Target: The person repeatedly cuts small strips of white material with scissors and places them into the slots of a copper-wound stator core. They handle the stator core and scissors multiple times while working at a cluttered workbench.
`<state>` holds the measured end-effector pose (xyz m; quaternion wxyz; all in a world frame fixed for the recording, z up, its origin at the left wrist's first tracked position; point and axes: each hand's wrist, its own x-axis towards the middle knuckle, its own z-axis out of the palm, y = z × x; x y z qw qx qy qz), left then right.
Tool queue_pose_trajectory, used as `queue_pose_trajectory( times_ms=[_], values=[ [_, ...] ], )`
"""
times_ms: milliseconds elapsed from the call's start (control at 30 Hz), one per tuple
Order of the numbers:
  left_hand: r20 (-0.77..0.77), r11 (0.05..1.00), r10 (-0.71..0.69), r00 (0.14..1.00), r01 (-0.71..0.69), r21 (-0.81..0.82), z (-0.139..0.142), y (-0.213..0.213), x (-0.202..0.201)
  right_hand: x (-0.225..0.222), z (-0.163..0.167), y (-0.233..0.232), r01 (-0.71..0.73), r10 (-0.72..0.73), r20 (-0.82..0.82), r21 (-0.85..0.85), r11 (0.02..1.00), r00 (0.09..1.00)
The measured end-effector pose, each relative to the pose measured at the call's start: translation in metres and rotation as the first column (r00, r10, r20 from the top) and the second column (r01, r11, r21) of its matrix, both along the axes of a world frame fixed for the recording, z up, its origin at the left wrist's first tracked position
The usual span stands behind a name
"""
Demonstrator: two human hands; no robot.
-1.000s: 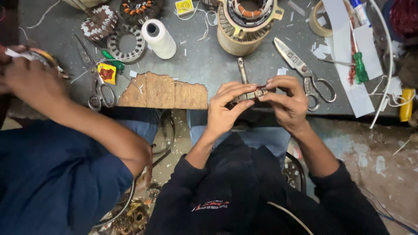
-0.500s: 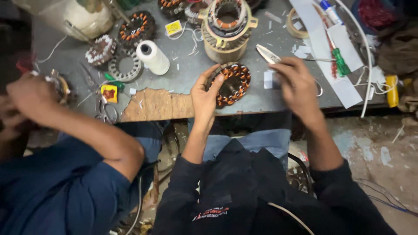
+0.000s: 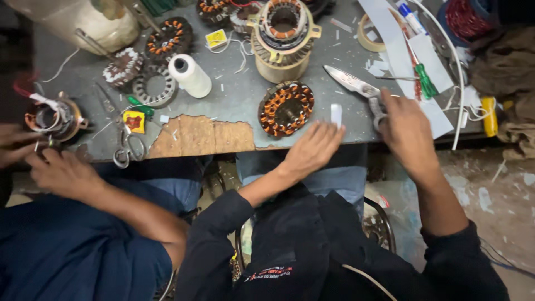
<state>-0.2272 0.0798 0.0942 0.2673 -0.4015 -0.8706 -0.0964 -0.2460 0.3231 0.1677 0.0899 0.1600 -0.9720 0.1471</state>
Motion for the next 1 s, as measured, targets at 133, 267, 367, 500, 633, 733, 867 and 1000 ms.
queue_pose_trajectory(
  times_ms=[133, 267, 367, 500, 633, 733, 867, 1000],
  values=[
    [0.053, 0.954, -0.179, 0.982, 0.161, 0.252, 0.002, -0.015, 0.012, 0.016, -0.011, 0.012, 0.161, -0.17, -0.073, -0.115, 0.98, 0.983],
    [0.451, 0.483, -0.145, 0.881, -0.335, 0.809, 0.008, 0.0, 0.021, 0.058, -0.062, 0.015, 0.174, -0.055, 0.201, -0.641, 0.747, 0.978],
    [0.529, -0.073, -0.569, 0.63, -0.679, 0.73, 0.009, 0.021, 0.017, 0.103, -0.115, 0.005, 0.292, 0.341, 0.399, -0.9, 0.324, 0.851],
    [0.426, -0.187, -0.725, 0.541, -0.75, 0.634, 0.0, 0.031, 0.011, 0.155, -0.169, -0.009, 0.365, 0.532, 0.37, -0.923, 0.12, 0.762],
    [0.482, -0.071, -0.758, 0.44, -0.79, 0.61, -0.009, 0.034, 0.008, 0.159, -0.188, -0.009, 0.31, 0.544, 0.357, -0.933, 0.18, 0.759],
    [0.511, -0.029, -0.733, 0.449, -0.771, 0.636, -0.013, 0.037, 0.008, 0.15, -0.186, -0.01, 0.305, 0.505, 0.399, -0.916, 0.261, 0.765],
    [0.548, 0.002, -0.716, 0.432, -0.784, 0.621, -0.016, 0.039, 0.007, 0.145, -0.186, -0.021, 0.547, 0.488, 0.547, -0.822, 0.159, 0.68],
    [0.54, 0.007, -0.743, 0.396, -0.802, 0.597, -0.018, 0.039, 0.008, 0.147, -0.19, -0.024, 0.599, 0.479, 0.579, -0.79, 0.129, 0.66]
  ],
)
